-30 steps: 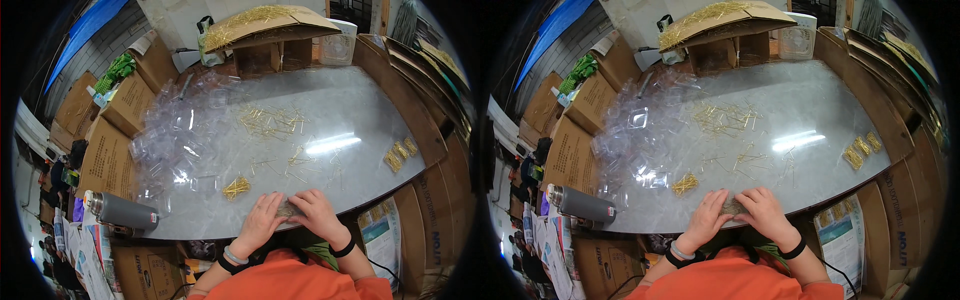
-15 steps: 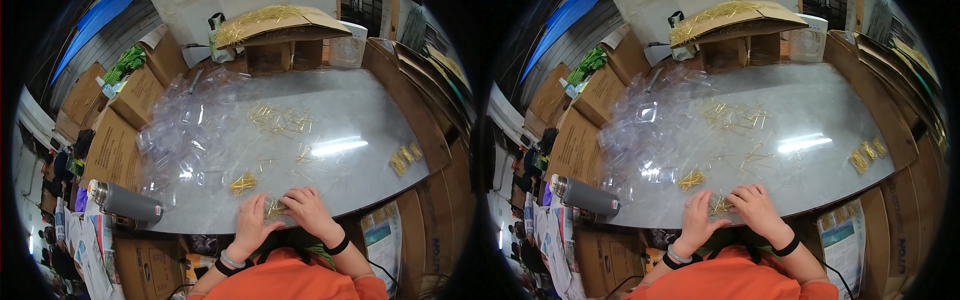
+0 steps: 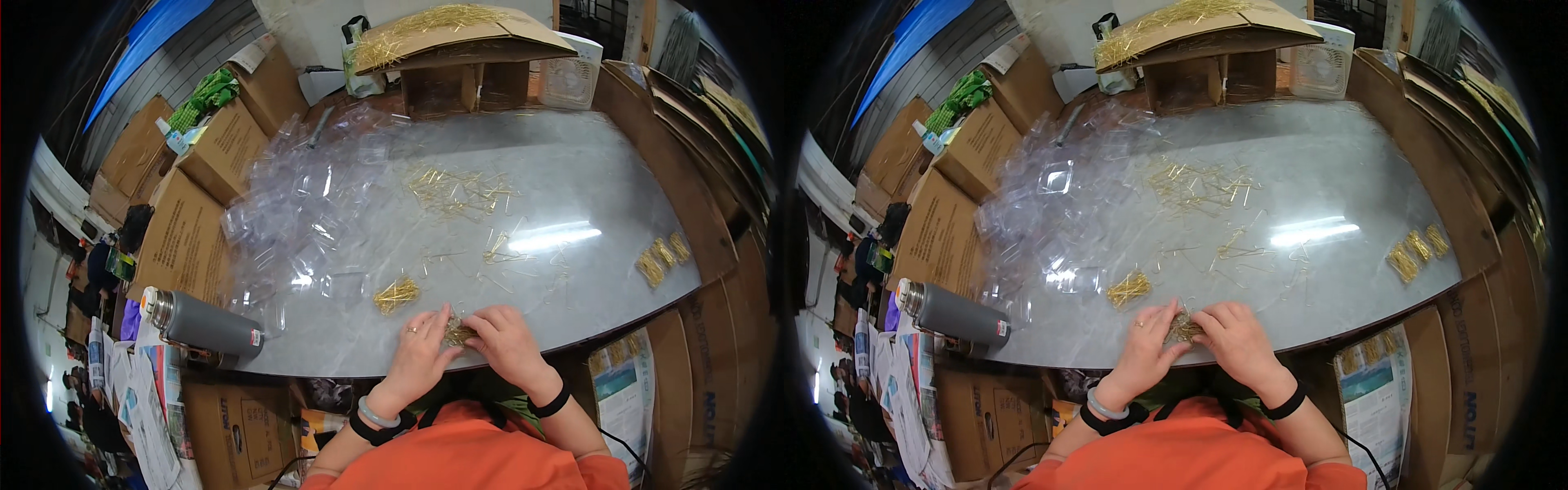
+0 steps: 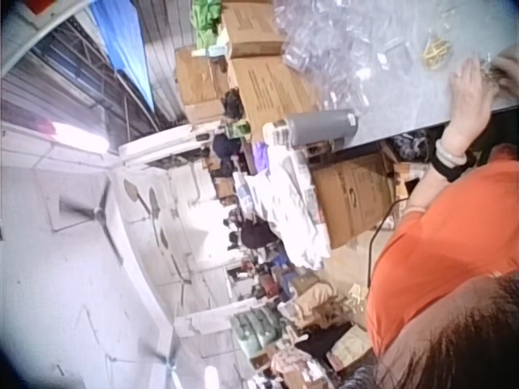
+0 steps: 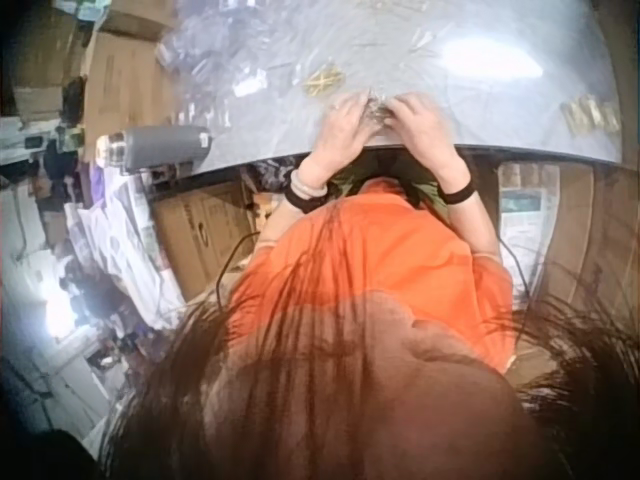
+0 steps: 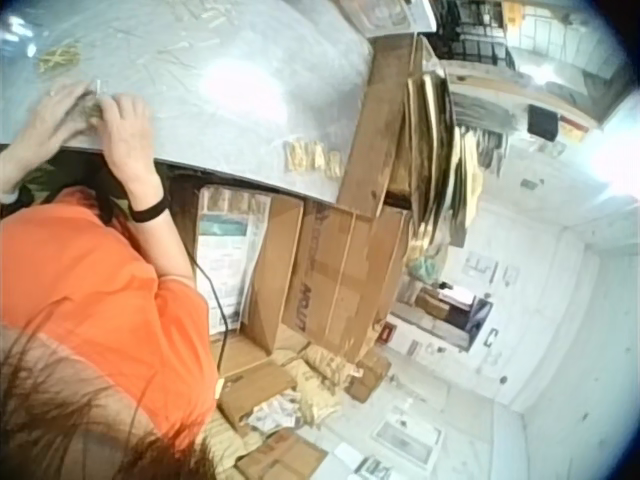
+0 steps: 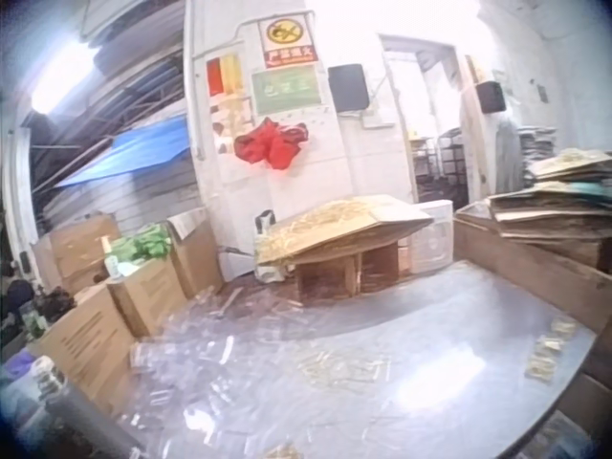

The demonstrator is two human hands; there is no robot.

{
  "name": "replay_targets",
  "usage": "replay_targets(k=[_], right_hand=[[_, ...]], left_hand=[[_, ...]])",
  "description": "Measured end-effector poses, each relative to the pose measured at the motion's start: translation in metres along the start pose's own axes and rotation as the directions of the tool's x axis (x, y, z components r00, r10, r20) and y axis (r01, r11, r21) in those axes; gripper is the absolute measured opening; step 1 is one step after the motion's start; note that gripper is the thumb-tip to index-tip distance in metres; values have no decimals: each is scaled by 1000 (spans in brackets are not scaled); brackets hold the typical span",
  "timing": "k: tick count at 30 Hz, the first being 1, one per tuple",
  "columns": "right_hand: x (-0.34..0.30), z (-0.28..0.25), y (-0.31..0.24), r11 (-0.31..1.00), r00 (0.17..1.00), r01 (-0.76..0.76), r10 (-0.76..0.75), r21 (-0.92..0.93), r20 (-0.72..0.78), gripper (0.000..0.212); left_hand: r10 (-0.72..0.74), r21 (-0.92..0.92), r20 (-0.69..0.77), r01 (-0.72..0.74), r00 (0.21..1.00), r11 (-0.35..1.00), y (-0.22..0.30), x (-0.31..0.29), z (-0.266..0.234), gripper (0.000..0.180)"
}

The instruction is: Counting and packaging small gold-colored metal parts into plastic bags at a workbench.

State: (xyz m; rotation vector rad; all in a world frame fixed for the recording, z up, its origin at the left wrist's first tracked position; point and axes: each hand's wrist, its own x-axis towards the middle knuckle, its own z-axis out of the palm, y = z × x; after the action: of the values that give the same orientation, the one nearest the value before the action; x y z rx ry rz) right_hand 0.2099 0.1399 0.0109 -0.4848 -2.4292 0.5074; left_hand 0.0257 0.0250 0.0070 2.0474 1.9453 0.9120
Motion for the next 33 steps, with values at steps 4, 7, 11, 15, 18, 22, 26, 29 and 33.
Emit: replay_targets(k=[4, 7, 11, 15, 18, 22, 26, 29, 33], right_hand=[[2, -9, -5, 992, 998, -40, 35, 123, 43, 47], [-4, -13, 0, 969, 995, -96, 88, 229, 42, 52], [-5, -4, 4, 951, 982, -186, 173, 248, 72, 58], [-5, 0, -1, 828, 941, -316, 335, 464, 43, 60], [2, -15, -10, 983, 974, -181, 185, 38, -135, 60], [-5, -18, 1, 988, 988, -146, 143, 49, 51, 61], [-6, 0, -1, 944, 975, -222, 208, 243, 84, 64], [-7, 13, -7, 768, 923, -304, 385, 564, -27, 66], [-25, 12, -28, 706, 791, -382, 584, 596, -185, 73]], left_hand=[[27, -58, 21, -26, 999, 998, 9, 6, 5, 86], [71, -23, 75, -70, 995, 997, 9, 8, 5, 85], [60, -40, 81, -57, 995, 998, 5, 15, 11, 75], [60, -30, 84, -57, 995, 998, 1, 16, 16, 65], [89, -52, 64, -85, 994, 995, 1, 15, 13, 60], [73, -102, 26, -70, 997, 992, 4, 12, 15, 62], [83, -89, 7, -82, 996, 993, 4, 12, 17, 66], [85, -16, 8, -85, 996, 996, 3, 12, 18, 68], [61, 147, -15, -58, 998, 987, 15, 9, 12, 68]])
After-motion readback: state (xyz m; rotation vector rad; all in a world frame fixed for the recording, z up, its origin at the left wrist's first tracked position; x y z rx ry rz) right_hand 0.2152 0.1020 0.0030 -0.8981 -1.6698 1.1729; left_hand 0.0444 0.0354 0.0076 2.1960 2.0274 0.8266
